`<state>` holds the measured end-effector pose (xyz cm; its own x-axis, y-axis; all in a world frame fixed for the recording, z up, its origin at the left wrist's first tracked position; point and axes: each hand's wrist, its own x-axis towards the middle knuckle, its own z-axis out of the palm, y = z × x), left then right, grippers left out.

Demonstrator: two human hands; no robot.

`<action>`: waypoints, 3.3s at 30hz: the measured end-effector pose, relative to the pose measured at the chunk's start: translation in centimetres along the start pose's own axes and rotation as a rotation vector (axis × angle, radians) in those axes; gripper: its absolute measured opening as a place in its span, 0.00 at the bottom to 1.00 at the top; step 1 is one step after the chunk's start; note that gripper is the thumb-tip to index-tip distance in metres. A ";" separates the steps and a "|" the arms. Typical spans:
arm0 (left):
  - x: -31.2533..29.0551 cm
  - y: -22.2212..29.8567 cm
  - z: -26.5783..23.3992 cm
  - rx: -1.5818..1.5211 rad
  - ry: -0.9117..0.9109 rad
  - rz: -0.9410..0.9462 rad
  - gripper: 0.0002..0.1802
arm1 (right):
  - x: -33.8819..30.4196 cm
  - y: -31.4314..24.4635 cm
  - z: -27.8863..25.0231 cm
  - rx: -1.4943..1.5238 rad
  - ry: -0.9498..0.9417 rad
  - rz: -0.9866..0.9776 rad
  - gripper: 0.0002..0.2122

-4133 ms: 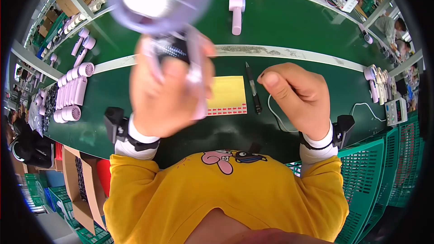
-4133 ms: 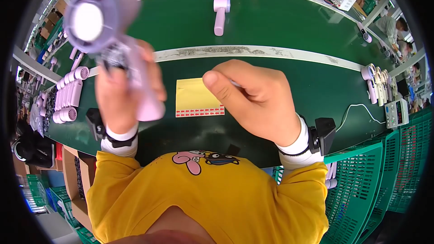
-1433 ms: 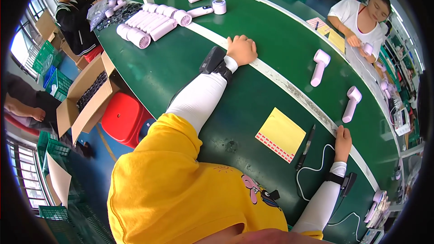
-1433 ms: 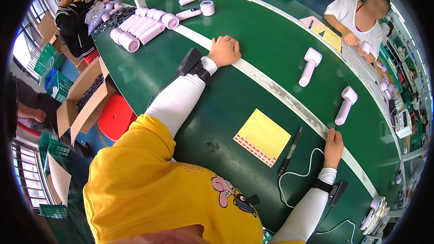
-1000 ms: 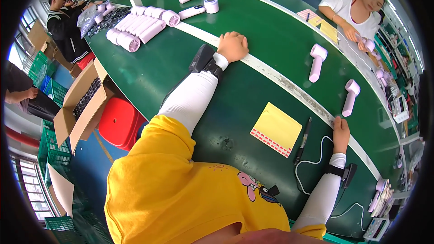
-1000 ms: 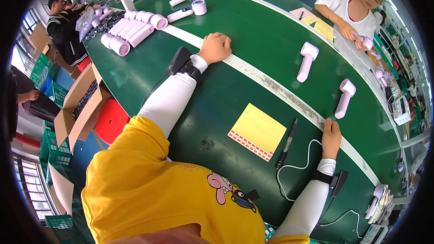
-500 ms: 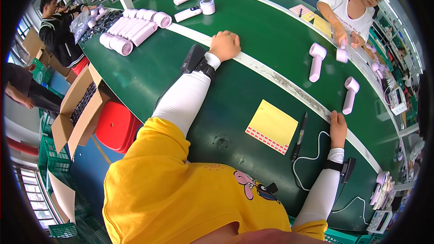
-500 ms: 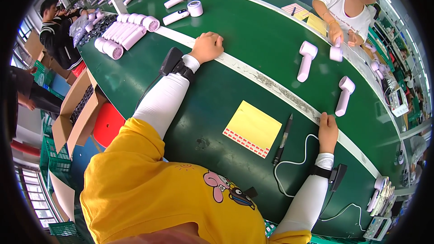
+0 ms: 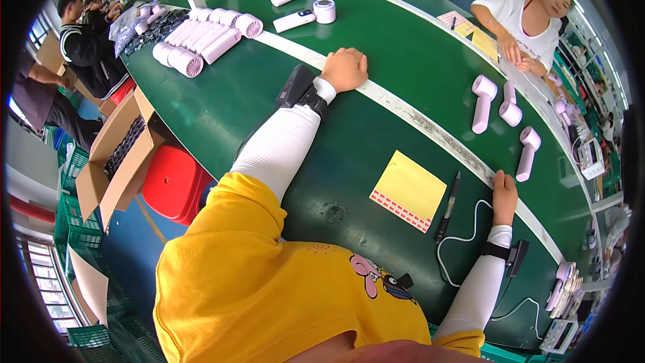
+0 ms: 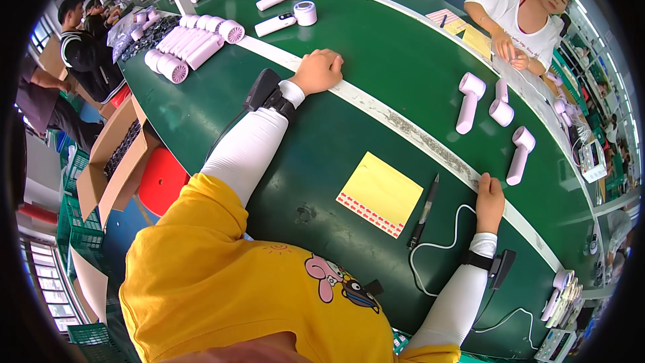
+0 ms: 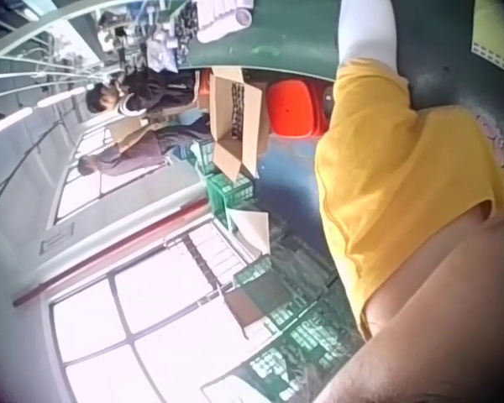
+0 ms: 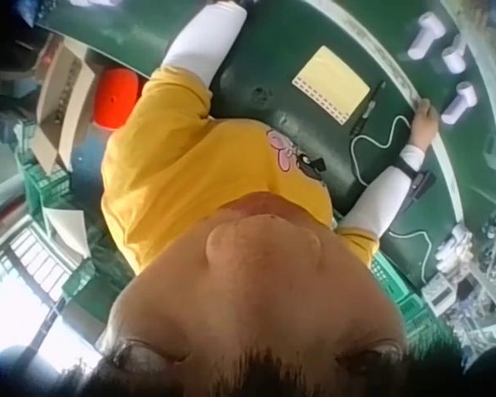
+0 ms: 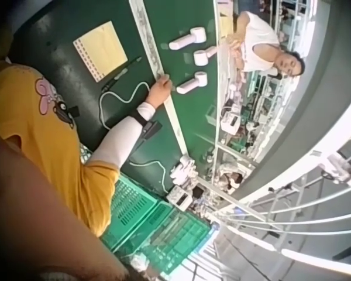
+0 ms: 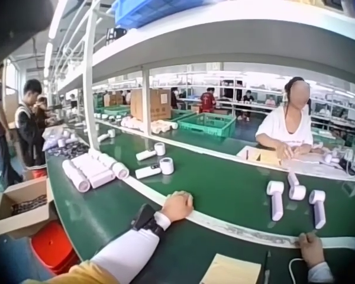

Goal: The person writes on a sticker with a pen, picks up a handheld fan, and presses its buttons. After placing the fan in a basket, they pick up more handheld fans one at a time, pressing their buttons and setting them down on the table.

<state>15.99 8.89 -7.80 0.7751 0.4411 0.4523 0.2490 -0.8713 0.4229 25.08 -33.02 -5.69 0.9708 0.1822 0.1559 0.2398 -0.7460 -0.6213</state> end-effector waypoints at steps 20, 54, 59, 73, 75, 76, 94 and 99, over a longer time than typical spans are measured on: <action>-0.1 0.8 0.0 -0.120 -0.085 0.112 0.15 | 0.3 0.2 0.1 -0.053 0.038 -0.030 0.19; 8.1 -10.1 -3.0 0.232 -0.078 -0.128 0.22 | 0.4 0.5 1.0 -0.079 0.098 0.004 0.18; 11.7 -11.9 -1.5 0.633 0.148 -0.118 0.29 | 0.1 -0.1 1.2 -0.046 0.131 0.042 0.18; 11.2 -10.4 0.8 0.248 0.055 -0.264 0.26 | 0.0 -0.4 1.1 0.239 0.146 0.151 0.12; 9.8 -8.9 1.0 0.348 0.228 -0.263 0.23 | -0.5 -0.9 0.5 0.289 0.152 0.181 0.11; 8.8 -8.3 0.7 0.348 0.224 -0.252 0.23 | -0.8 -1.5 0.0 0.382 0.190 0.166 0.11; -14.9 15.0 -9.5 -0.526 0.143 0.553 0.08 | -14.7 -14.9 2.2 0.896 -0.317 -0.413 0.18; -16.0 13.3 -8.8 -1.087 -0.339 0.220 0.09 | -15.0 -13.3 2.3 1.232 -0.337 -0.275 0.19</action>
<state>1.79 -7.88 -2.53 0.8966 0.0788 0.4359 -0.4133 -0.2051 0.8872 7.31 -24.37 -1.58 0.7999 0.5183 0.3025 0.1001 0.3817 -0.9188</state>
